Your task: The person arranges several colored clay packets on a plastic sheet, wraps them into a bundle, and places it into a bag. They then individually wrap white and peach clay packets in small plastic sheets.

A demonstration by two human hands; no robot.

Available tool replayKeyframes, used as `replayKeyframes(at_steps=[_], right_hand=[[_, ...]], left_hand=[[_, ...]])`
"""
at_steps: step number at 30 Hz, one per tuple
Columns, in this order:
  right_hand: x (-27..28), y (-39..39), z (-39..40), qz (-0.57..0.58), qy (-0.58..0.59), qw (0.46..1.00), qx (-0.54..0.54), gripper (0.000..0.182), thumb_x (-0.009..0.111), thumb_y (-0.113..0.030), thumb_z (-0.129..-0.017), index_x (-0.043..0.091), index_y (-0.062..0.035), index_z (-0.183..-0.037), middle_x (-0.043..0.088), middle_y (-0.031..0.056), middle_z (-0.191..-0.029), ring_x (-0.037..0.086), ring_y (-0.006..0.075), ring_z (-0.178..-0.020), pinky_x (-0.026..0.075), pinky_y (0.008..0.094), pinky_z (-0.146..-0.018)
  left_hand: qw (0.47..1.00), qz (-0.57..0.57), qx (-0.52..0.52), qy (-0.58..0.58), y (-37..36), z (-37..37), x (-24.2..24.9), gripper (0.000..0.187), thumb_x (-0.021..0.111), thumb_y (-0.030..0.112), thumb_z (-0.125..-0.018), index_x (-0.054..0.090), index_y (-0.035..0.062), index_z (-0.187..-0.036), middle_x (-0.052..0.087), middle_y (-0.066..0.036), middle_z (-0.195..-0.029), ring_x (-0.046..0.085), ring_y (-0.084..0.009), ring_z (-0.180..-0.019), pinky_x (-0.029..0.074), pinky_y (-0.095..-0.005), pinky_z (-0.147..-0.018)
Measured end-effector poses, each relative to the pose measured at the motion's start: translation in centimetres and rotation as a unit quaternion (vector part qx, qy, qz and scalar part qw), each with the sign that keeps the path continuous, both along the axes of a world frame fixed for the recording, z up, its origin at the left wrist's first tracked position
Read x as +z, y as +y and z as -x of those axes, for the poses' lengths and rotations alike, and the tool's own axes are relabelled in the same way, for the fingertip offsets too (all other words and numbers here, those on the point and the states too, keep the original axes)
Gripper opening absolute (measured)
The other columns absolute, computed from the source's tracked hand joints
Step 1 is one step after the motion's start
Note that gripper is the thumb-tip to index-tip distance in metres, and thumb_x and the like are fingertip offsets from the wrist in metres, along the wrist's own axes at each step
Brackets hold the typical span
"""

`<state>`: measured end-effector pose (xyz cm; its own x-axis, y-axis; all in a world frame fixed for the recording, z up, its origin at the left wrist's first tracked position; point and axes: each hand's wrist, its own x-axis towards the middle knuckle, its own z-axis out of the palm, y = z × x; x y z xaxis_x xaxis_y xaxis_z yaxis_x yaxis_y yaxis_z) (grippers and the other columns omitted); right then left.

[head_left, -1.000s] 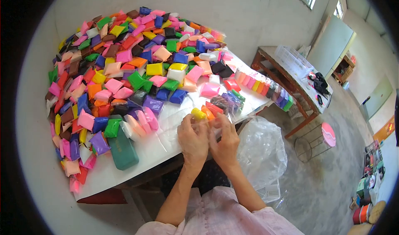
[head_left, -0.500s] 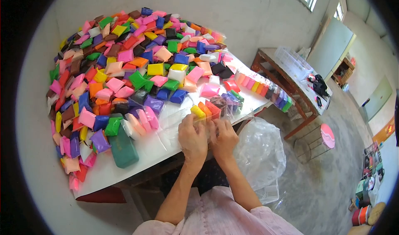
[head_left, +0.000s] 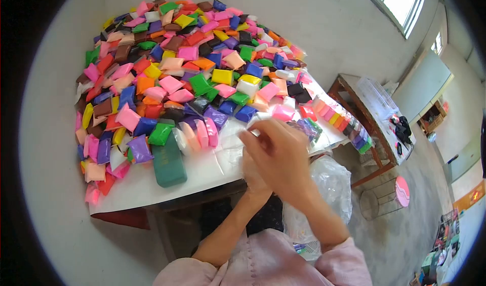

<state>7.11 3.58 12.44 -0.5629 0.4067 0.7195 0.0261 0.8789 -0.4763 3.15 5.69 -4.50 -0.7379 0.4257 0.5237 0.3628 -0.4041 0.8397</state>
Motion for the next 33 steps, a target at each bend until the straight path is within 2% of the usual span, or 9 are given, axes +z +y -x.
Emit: replayKeyframes(at_steps=[3, 6, 11, 21, 24, 27, 29, 30, 33], right_hand=[[-0.7, 2.1, 6.3, -0.011, -0.190, 0.982, 0.010, 0.037, 0.068, -0.035, -0.084, 0.067, 0.0017, -0.084, 0.066, 0.0199, -0.075, 0.066, 0.0367, -0.072, 0.051, 0.0485, -0.064], [-1.9, 2.8, 9.9, 0.013, -0.291, 0.957, 0.011, 0.047, 0.073, -0.044, -0.078, 0.067, 0.0025, -0.074, 0.066, 0.0227, -0.074, 0.066, 0.0384, -0.071, 0.051, 0.0461, -0.066], [-3.8, 2.8, 12.0, -0.001, -0.333, 0.943, 0.008, 0.034, 0.072, -0.033, -0.072, 0.067, 0.0011, -0.074, 0.068, 0.0235, -0.077, 0.068, 0.0389, -0.076, 0.054, 0.0463, -0.067], [-3.5, 2.3, 12.2, -0.022, -0.364, 0.931, -0.026, 0.031, 0.070, -0.025, -0.069, 0.068, -0.0003, -0.088, 0.070, 0.0223, -0.091, 0.069, 0.0367, -0.088, 0.055, 0.0436, -0.074], [-0.8, 2.2, 8.9, 0.034, -0.327, 0.944, -0.042, 0.041, 0.073, -0.028, -0.069, 0.068, 0.0016, -0.097, 0.069, 0.0207, -0.096, 0.068, 0.0337, -0.093, 0.053, 0.0419, -0.079], [1.7, 1.3, 0.4, 0.115, -0.074, 0.990, 0.037, 0.036, 0.072, -0.020, -0.070, 0.067, 0.0008, -0.098, 0.068, 0.0149, -0.087, 0.066, 0.0238, -0.078, 0.052, 0.0357, -0.069], [2.9, 0.4, -5.9, 0.218, -0.043, 0.974, 0.043, 0.042, 0.077, -0.016, -0.070, 0.067, 0.0013, -0.107, 0.065, 0.0035, -0.087, 0.056, 0.0064, -0.072, 0.045, 0.0226, -0.064], [2.8, -0.1, -8.7, 0.312, -0.023, 0.949, 0.038, 0.044, 0.079, -0.013, -0.070, 0.067, 0.0014, -0.110, 0.064, -0.0012, -0.089, 0.053, 0.0019, -0.073, 0.041, 0.0178, -0.062], [-2.4, 0.7, -13.2, 0.436, 0.019, 0.898, 0.048, 0.041, 0.080, -0.006, -0.074, 0.068, -0.0002, -0.112, 0.066, -0.0033, -0.093, 0.054, 0.0004, -0.072, 0.040, 0.0146, -0.061]], left_hand=[[0.984, -0.106, -0.062, -0.130, 1.7, -1.0, -2.5, 0.034, 0.059, 0.026, -0.096, 0.055, 0.0036, -0.122, 0.060, -0.013, -0.111, 0.057, -0.0257, -0.106, 0.045, -0.0380, -0.089], [0.999, -0.006, -0.017, 0.044, 0.5, 1.1, -3.3, 0.041, 0.064, 0.013, -0.093, 0.049, 0.0006, -0.130, 0.056, -0.012, -0.112, 0.056, -0.0246, -0.104, 0.044, -0.0383, -0.094], [0.938, 0.007, 0.181, 0.295, -1.3, 1.2, 0.2, 0.049, 0.073, 0.005, -0.081, 0.052, -0.0055, -0.123, 0.057, -0.017, -0.106, 0.056, -0.0322, -0.099, 0.047, -0.0402, -0.087], [0.962, 0.019, 0.119, 0.246, -0.8, 1.6, -0.6, 0.033, 0.068, 0.017, -0.087, 0.055, -0.0029, -0.110, 0.056, -0.014, -0.094, 0.056, -0.0308, -0.088, 0.044, -0.0413, -0.074], [0.976, 0.041, 0.071, 0.201, -1.1, 1.6, -0.5, 0.037, 0.068, 0.019, -0.087, 0.055, -0.0021, -0.115, 0.058, -0.015, -0.103, 0.057, -0.0312, -0.096, 0.045, -0.0429, -0.081], [0.985, 0.048, 0.003, 0.167, -1.8, 2.0, 0.7, 0.043, 0.066, 0.016, -0.085, 0.055, -0.0040, -0.122, 0.060, -0.020, -0.116, 0.059, -0.0352, -0.107, 0.046, -0.0453, -0.088], [0.984, 0.027, -0.063, 0.167, -2.8, 2.3, 0.9, 0.042, 0.063, 0.013, -0.085, 0.055, -0.0049, -0.121, 0.060, -0.022, -0.118, 0.058, -0.0379, -0.107, 0.045, -0.0465, -0.090], [0.974, 0.020, 0.033, 0.223, -2.0, 2.4, -0.1, 0.042, 0.058, 0.003, -0.080, 0.055, -0.0057, -0.121, 0.059, -0.024, -0.121, 0.056, -0.0410, -0.106, 0.042, -0.0473, -0.095], [0.960, 0.194, 0.048, 0.198, -2.9, 2.0, 3.3, 0.042, 0.052, -0.002, -0.079, 0.055, -0.0071, -0.121, 0.058, -0.024, -0.122, 0.054, -0.0422, -0.107, 0.039, -0.0481, -0.098]])
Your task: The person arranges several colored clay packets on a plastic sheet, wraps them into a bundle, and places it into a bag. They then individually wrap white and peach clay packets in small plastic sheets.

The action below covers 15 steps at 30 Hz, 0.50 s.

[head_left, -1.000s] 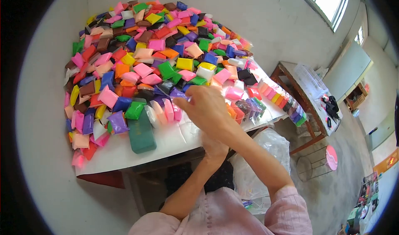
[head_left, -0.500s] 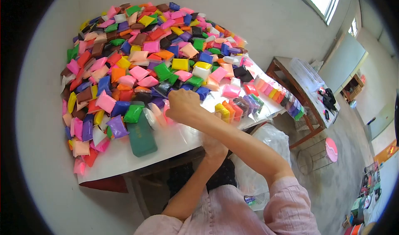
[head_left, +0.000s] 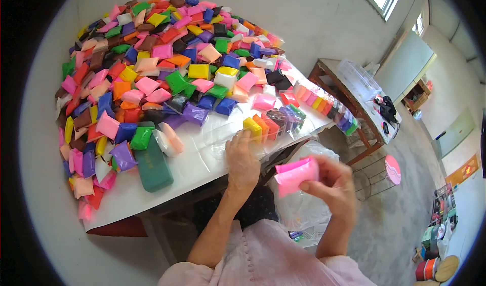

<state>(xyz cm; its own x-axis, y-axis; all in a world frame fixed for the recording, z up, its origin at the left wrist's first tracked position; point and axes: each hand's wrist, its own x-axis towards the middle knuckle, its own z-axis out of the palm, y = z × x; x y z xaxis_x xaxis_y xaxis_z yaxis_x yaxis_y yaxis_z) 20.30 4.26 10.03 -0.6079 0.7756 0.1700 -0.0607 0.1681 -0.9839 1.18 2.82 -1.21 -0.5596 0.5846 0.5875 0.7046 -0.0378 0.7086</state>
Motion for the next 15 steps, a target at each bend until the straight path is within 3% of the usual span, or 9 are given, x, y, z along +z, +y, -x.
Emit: replayKeyframes(at_steps=[2, 7, 10, 13, 15], right_hand=[[-4.2, 1.5, -0.7, 0.015, -0.091, 0.996, -0.004, 0.039, 0.078, -0.004, -0.076, 0.066, 0.0023, -0.113, 0.067, -0.0005, -0.094, 0.059, 0.0032, -0.078, 0.047, 0.0167, -0.068], [-6.3, 2.1, 3.3, 0.088, 0.004, 0.996, -0.030, 0.037, 0.076, -0.004, -0.079, 0.065, 0.0030, -0.114, 0.069, 0.0034, -0.099, 0.063, 0.0079, -0.087, 0.051, 0.0217, -0.078], [-5.9, 2.3, 6.0, 0.111, 0.062, 0.991, -0.052, 0.037, 0.075, -0.003, -0.081, 0.065, 0.0045, -0.116, 0.069, 0.0053, -0.102, 0.064, 0.0096, -0.090, 0.051, 0.0233, -0.083], [-6.6, 2.8, 7.6, 0.130, 0.117, 0.983, -0.048, 0.036, 0.073, -0.003, -0.083, 0.064, 0.0057, -0.116, 0.070, 0.0064, -0.104, 0.064, 0.0100, -0.091, 0.050, 0.0229, -0.083], [-7.0, 3.0, 8.3, 0.147, 0.138, 0.979, -0.045, 0.034, 0.072, -0.003, -0.085, 0.064, 0.0059, -0.116, 0.070, 0.0064, -0.104, 0.064, 0.0097, -0.091, 0.049, 0.0227, -0.083]], left_hand=[[1.000, -0.004, -0.007, -0.020, -0.1, -0.1, 0.1, 0.042, 0.049, -0.006, -0.079, 0.055, -0.0093, -0.120, 0.059, -0.026, -0.120, 0.054, -0.0433, -0.108, 0.040, -0.0488, -0.098], [0.997, -0.023, -0.031, -0.070, -0.2, 0.4, 0.8, 0.037, 0.053, -0.004, -0.080, 0.058, -0.0109, -0.116, 0.063, -0.027, -0.110, 0.058, -0.0442, -0.102, 0.046, -0.0471, -0.091], [0.996, -0.053, -0.071, -0.006, -0.9, 1.2, 0.6, 0.037, 0.044, -0.002, -0.088, 0.057, -0.0098, -0.121, 0.063, -0.027, -0.113, 0.063, -0.0390, -0.098, 0.050, -0.0400, -0.087], [0.989, -0.048, -0.083, -0.112, -1.3, 0.9, 2.0, 0.035, 0.052, -0.004, -0.084, 0.059, -0.0102, -0.118, 0.064, -0.028, -0.107, 0.061, -0.0430, -0.100, 0.049, -0.0442, -0.087], [0.988, -0.050, -0.092, -0.112, -1.1, 1.2, 1.4, 0.038, 0.051, -0.003, -0.085, 0.057, -0.0092, -0.122, 0.063, -0.028, -0.108, 0.061, -0.0432, -0.103, 0.049, -0.0448, -0.089]])
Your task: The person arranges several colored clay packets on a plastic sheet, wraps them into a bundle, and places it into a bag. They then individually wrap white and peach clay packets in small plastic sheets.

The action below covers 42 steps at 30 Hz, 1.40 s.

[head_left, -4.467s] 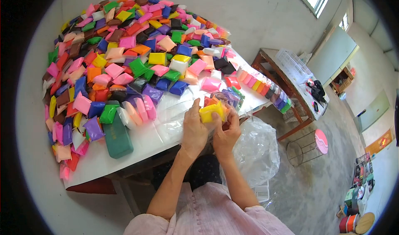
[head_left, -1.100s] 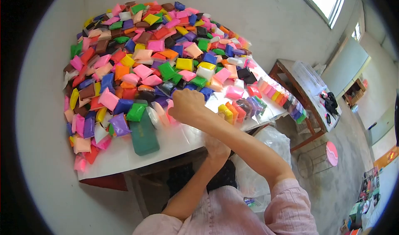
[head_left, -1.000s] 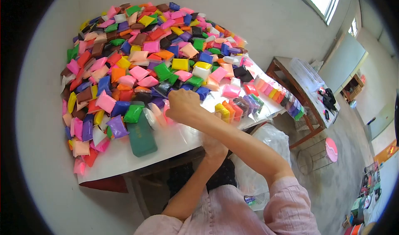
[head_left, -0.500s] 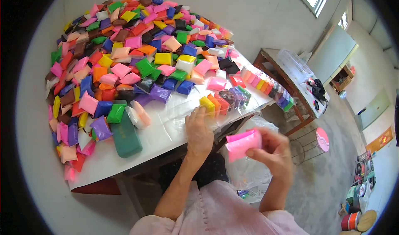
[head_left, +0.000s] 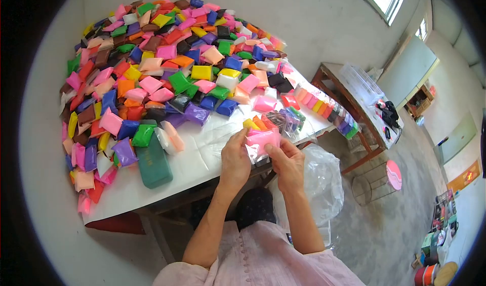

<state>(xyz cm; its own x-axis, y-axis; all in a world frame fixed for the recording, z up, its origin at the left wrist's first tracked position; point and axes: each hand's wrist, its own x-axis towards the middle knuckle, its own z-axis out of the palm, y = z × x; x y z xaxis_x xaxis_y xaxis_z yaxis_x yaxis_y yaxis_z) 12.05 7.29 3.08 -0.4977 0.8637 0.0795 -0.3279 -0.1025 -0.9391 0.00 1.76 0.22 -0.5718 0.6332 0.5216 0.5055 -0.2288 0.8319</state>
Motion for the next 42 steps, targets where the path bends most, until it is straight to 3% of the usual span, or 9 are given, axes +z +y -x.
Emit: replayKeyframes(at_steps=[4, 8, 14, 23, 26, 32, 35, 38, 42], right_hand=[[-0.3, -0.7, 1.7, -0.027, 0.028, 0.999, -0.033, 0.027, 0.070, -0.004, -0.088, 0.065, 0.0048, -0.113, 0.069, 0.0033, -0.098, 0.062, 0.0068, -0.087, 0.049, 0.0206, -0.077], [-3.4, 0.2, 3.7, -0.113, 0.022, 0.990, -0.075, 0.019, 0.068, -0.008, -0.090, 0.065, 0.0020, -0.107, 0.066, -0.0010, -0.089, 0.058, 0.0036, -0.076, 0.047, 0.0186, -0.068], [-3.2, -1.2, 4.3, -0.208, -0.109, 0.955, -0.179, 0.033, 0.075, -0.015, -0.083, 0.065, -0.0005, -0.111, 0.064, -0.0006, -0.079, 0.052, 0.0029, -0.064, 0.044, 0.0210, -0.057], [-6.0, -1.1, 5.7, -0.449, -0.204, 0.807, -0.324, 0.044, 0.078, -0.021, -0.077, 0.062, -0.0077, -0.116, 0.065, 0.0104, -0.095, 0.066, 0.0289, -0.068, 0.052, 0.0369, -0.058], [-4.9, -1.3, 5.3, -0.488, -0.254, 0.757, -0.352, 0.047, 0.078, -0.023, -0.075, 0.061, -0.0087, -0.116, 0.061, 0.0104, -0.098, 0.066, 0.0283, -0.073, 0.052, 0.0375, -0.057], [-6.0, -1.2, 5.2, -0.505, -0.312, 0.752, -0.286, 0.051, 0.071, -0.015, -0.079, 0.055, -0.0084, -0.127, 0.059, 0.0114, -0.097, 0.067, 0.0307, -0.077, 0.053, 0.0383, -0.058], [-4.8, -2.1, 4.5, -0.512, -0.267, 0.765, -0.286, 0.051, 0.068, -0.010, -0.081, 0.054, -0.0080, -0.130, 0.063, 0.0136, -0.105, 0.067, 0.0308, -0.081, 0.054, 0.0387, -0.059], [-5.9, -1.4, 4.2, -0.522, -0.235, 0.773, -0.273, 0.048, 0.067, -0.009, -0.082, 0.054, -0.0066, -0.128, 0.063, 0.0167, -0.115, 0.068, 0.0316, -0.083, 0.054, 0.0389, -0.060], [-6.3, -0.6, 4.2, -0.533, -0.270, 0.761, -0.252, 0.040, 0.067, -0.011, -0.083, 0.058, -0.0069, -0.122, 0.063, 0.0158, -0.112, 0.068, 0.0325, -0.080, 0.053, 0.0394, -0.058]], left_hand=[[0.999, 0.014, -0.027, -0.030, -0.4, 0.0, 0.0, 0.044, 0.050, -0.001, -0.087, 0.049, -0.0103, -0.130, 0.060, -0.031, -0.118, 0.058, -0.0443, -0.113, 0.046, -0.0467, -0.095], [0.996, -0.040, 0.074, -0.005, 1.0, -0.3, -2.2, 0.052, 0.041, -0.001, -0.082, 0.044, -0.0100, -0.133, 0.061, -0.030, -0.113, 0.061, -0.0425, -0.107, 0.048, -0.0426, -0.094], [0.993, -0.005, 0.116, 0.031, 0.0, -1.1, -1.1, 0.053, 0.041, 0.001, -0.085, 0.039, -0.0103, -0.136, 0.048, -0.033, -0.131, 0.047, -0.0458, -0.122, 0.038, -0.0463, -0.106], [0.980, 0.020, 0.185, 0.076, -1.4, -1.7, -1.0, 0.026, 0.050, 0.002, -0.089, 0.049, -0.0067, -0.114, 0.050, -0.027, -0.114, 0.050, -0.0423, -0.108, 0.040, -0.0484, -0.094], [0.980, 0.024, 0.179, 0.082, -1.3, -1.8, -1.2, 0.023, 0.049, 0.000, -0.089, 0.048, -0.0066, -0.112, 0.049, -0.028, -0.111, 0.048, -0.0436, -0.107, 0.039, -0.0502, -0.094], [0.988, 0.022, 0.151, 0.029, -1.1, -1.8, 0.0, 0.028, 0.050, 0.003, -0.092, 0.048, -0.0063, -0.118, 0.054, -0.026, -0.109, 0.052, -0.0424, -0.104, 0.041, -0.0496, -0.093], [0.990, 0.007, 0.140, 0.009, -1.0, -1.7, 0.2, 0.035, 0.052, 0.006, -0.092, 0.046, -0.0069, -0.124, 0.056, -0.027, -0.112, 0.054, -0.0435, -0.104, 0.042, -0.0500, -0.092], [0.991, 0.005, 0.134, 0.018, -0.7, -1.4, -0.5, 0.040, 0.054, 0.008, -0.092, 0.045, -0.0076, -0.128, 0.057, -0.028, -0.114, 0.054, -0.0447, -0.104, 0.042, -0.0503, -0.092], [0.991, 0.032, 0.128, 0.012, -0.9, -1.6, -0.6, 0.043, 0.057, 0.010, -0.090, 0.044, -0.0086, -0.127, 0.056, -0.029, -0.116, 0.053, -0.0457, -0.106, 0.042, -0.0506, -0.093]])
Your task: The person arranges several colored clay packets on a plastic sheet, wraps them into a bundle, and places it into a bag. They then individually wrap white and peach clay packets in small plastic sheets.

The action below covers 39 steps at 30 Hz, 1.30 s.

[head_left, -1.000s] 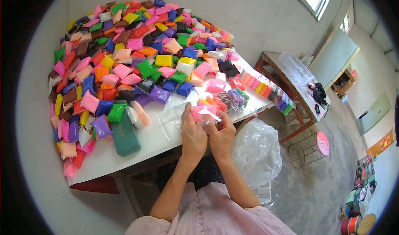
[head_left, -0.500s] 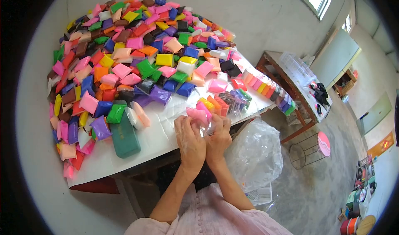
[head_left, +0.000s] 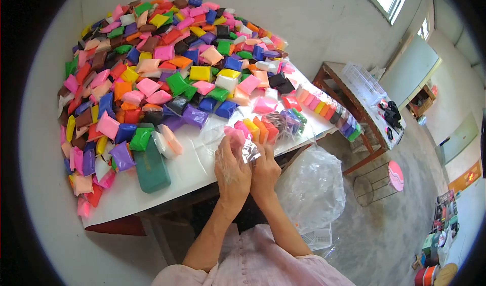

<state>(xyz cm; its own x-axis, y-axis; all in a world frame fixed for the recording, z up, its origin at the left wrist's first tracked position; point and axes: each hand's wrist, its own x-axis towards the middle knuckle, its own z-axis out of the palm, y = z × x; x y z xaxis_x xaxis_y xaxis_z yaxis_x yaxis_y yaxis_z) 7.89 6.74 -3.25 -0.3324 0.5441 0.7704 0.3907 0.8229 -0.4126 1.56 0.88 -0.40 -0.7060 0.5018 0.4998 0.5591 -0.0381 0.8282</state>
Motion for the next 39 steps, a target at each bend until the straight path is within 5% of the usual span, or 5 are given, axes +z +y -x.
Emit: replayKeyframes(at_steps=[15, 20, 32, 35, 39], right_hand=[[1.0, -0.1, -1.7, 0.002, 0.025, 1.000, 0.011, 0.027, 0.068, -0.009, -0.084, 0.064, -0.0101, -0.111, 0.062, 0.0100, -0.098, 0.066, 0.0280, -0.073, 0.052, 0.0372, -0.056], [3.6, -2.3, -4.1, 0.051, 0.073, 0.993, 0.082, 0.018, 0.070, 0.003, -0.081, 0.070, -0.0027, -0.098, 0.063, 0.0078, -0.087, 0.057, 0.0121, -0.056, 0.043, 0.0245, -0.049], [14.7, -6.1, -4.2, 0.027, 0.045, 0.970, 0.236, 0.018, 0.072, 0.004, -0.079, 0.070, -0.0005, -0.096, 0.065, 0.0068, -0.079, 0.056, 0.0090, -0.057, 0.040, 0.0210, -0.049], [16.9, -5.8, 0.8, 0.013, -0.017, 0.957, 0.289, 0.014, 0.071, -0.009, -0.081, 0.067, 0.0000, -0.091, 0.062, 0.0156, -0.080, 0.061, 0.0265, -0.062, 0.048, 0.0351, -0.054], [16.4, -5.6, 8.9, 0.047, -0.206, 0.939, 0.271, 0.036, 0.073, -0.032, -0.081, 0.068, 0.0029, -0.086, 0.065, 0.0173, -0.082, 0.064, 0.0336, -0.074, 0.051, 0.0460, -0.068]], left_hand=[[0.987, -0.034, 0.061, 0.146, 0.7, -0.1, 0.1, 0.045, 0.064, 0.008, -0.079, 0.049, -0.0043, -0.120, 0.056, -0.024, -0.103, 0.054, -0.0441, -0.096, 0.042, -0.0516, -0.084], [0.986, -0.016, 0.069, 0.153, 0.8, -0.1, -0.7, 0.045, 0.063, 0.005, -0.079, 0.049, -0.0041, -0.121, 0.056, -0.025, -0.109, 0.054, -0.0448, -0.097, 0.043, -0.0518, -0.084], [0.996, 0.006, 0.059, 0.072, 0.6, -0.2, -0.6, 0.047, 0.063, 0.012, -0.089, 0.047, -0.0004, -0.132, 0.062, -0.018, -0.107, 0.059, -0.0364, -0.097, 0.046, -0.0451, -0.085], [0.997, -0.044, 0.047, 0.049, 0.7, -0.3, -0.8, 0.033, 0.061, 0.013, -0.091, 0.049, 0.0008, -0.120, 0.059, -0.015, -0.101, 0.057, -0.0316, -0.093, 0.045, -0.0422, -0.082], [0.993, -0.114, 0.013, 0.019, 1.0, -0.6, -1.0, 0.017, 0.058, 0.014, -0.094, 0.053, 0.0023, -0.105, 0.055, -0.012, -0.094, 0.054, -0.0253, -0.088, 0.043, -0.0384, -0.078]])
